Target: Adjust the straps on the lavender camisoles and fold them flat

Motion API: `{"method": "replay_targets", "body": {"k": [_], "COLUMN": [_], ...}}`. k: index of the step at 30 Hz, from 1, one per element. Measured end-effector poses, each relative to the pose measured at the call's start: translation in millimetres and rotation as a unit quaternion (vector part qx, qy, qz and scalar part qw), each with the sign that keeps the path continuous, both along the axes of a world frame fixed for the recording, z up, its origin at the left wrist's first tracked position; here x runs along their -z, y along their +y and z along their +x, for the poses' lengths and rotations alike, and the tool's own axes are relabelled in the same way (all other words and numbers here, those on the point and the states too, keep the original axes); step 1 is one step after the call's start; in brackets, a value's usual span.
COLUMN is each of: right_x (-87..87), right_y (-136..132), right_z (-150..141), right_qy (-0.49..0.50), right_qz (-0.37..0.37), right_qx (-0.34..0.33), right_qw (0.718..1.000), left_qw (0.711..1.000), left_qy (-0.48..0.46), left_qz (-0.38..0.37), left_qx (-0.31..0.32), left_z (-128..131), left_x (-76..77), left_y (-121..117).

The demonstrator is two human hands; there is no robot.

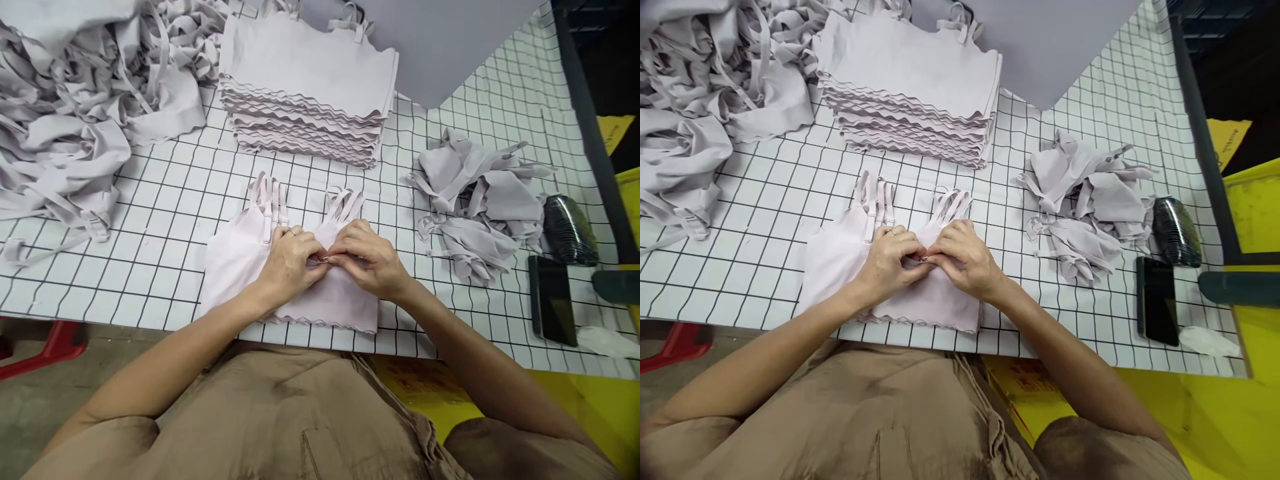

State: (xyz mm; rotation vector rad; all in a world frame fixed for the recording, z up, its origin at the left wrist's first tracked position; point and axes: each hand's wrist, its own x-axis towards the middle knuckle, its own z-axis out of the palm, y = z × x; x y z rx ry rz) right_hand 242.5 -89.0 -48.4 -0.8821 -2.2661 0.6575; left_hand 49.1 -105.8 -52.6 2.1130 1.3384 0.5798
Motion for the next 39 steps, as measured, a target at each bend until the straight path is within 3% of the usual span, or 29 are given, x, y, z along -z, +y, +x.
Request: {"method": "replay_targets", "body": {"k": [39], "right_x": [-1.5], "right_y": [0.3], "right_z": [-0.4], "right_qy": [-0.005], "right_qz": [-0.015], "right_qx": [-0.011], "right_qw": [1.0], "left_qw": [1.0], "left_qy": [-0.008], "left_qz": [-0.01], "left_qx": [0.005], "left_z": [-0.4], "left_x": [-0.8], "left_y": [-0.1]}}
